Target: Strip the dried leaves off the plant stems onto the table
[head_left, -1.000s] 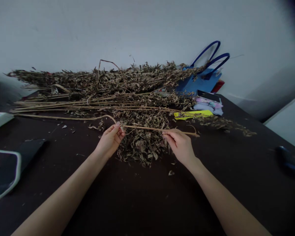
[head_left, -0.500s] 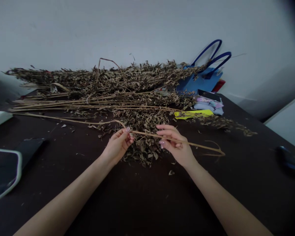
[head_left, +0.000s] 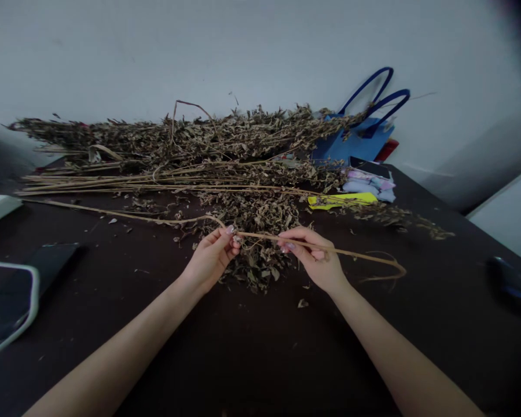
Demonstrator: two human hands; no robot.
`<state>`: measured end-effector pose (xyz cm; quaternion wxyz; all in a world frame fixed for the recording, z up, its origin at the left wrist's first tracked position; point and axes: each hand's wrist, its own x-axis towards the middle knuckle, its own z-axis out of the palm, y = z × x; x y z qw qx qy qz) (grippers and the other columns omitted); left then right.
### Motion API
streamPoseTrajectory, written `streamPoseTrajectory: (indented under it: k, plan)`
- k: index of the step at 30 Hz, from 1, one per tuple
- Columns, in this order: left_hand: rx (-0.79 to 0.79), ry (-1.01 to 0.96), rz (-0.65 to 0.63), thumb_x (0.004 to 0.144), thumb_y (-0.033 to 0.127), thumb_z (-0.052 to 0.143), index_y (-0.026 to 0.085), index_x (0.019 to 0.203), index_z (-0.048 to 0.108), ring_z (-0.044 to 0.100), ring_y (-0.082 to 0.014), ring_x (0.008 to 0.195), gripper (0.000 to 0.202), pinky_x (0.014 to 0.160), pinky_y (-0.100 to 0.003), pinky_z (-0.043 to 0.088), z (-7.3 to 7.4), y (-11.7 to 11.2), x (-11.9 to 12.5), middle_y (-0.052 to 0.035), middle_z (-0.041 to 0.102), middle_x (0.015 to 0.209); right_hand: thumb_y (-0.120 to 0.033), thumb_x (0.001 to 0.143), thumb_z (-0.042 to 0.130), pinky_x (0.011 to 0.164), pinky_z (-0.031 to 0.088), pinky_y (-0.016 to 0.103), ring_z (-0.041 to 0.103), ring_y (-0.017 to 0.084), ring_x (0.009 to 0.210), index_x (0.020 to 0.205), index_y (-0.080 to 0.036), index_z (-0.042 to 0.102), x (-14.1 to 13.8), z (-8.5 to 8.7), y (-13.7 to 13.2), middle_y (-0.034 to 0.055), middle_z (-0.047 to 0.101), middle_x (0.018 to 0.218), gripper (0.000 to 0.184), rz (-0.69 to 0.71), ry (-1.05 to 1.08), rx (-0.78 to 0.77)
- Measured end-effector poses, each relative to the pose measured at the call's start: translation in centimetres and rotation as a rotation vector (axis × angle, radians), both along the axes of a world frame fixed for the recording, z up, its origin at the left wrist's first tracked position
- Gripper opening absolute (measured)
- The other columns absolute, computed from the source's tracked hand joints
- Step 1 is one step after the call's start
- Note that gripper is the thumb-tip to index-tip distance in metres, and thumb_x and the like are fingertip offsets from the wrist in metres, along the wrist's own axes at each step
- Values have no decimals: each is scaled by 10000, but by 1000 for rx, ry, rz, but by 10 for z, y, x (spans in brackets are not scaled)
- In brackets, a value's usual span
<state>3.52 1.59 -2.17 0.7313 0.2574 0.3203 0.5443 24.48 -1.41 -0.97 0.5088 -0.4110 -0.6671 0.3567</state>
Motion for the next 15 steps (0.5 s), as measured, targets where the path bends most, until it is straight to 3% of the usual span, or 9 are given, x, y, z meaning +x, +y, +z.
streamPoseTrajectory:
  k: [11,15]
  plan:
    - [1,-8,4,767,142,633,106,678,588,538,-58,535,106,521,-154,466,-4,2,-1,-18,585,641,-221,878,490,560,433,287,536,135,607,908,-254,665,4,-5,3,1,566,661,181,-39,-230,243]
    - [1,-16,11,771,140,628,102,667,586,538,-59,533,119,515,-152,462,-2,2,-1,-15,576,626,-205,860,514,575,444,290,572,146,650,897,-252,669,3,-4,2,14,625,733,167,-74,-243,258]
